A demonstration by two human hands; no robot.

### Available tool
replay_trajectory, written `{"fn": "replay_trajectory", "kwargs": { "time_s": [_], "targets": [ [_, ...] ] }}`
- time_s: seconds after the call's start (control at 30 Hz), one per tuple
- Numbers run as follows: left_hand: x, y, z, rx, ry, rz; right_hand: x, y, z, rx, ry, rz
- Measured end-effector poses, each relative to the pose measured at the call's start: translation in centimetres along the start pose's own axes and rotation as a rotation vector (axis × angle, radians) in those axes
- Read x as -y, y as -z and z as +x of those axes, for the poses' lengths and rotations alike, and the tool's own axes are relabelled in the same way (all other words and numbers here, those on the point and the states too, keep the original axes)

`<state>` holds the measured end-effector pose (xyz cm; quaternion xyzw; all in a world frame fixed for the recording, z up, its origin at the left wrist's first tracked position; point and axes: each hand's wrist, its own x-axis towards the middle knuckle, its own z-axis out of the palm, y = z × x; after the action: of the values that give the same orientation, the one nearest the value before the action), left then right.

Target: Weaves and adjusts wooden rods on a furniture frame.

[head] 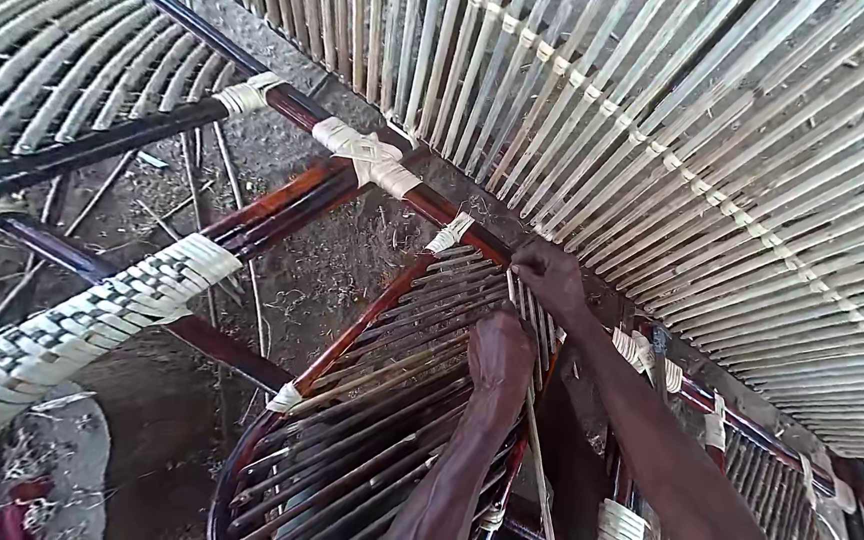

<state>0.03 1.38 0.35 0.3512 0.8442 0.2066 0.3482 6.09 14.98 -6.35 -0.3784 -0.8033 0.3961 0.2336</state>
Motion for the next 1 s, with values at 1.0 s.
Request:
{"fn": "replay_trajectory", "kwargs": {
  "time_s": [1.0],
  "targets": [
    [-0.9,0.3,0.7,0.053,0.068,0.057,0.1,-0.3,-0.4,0.054,0.238,-0.192]
  ]
}}
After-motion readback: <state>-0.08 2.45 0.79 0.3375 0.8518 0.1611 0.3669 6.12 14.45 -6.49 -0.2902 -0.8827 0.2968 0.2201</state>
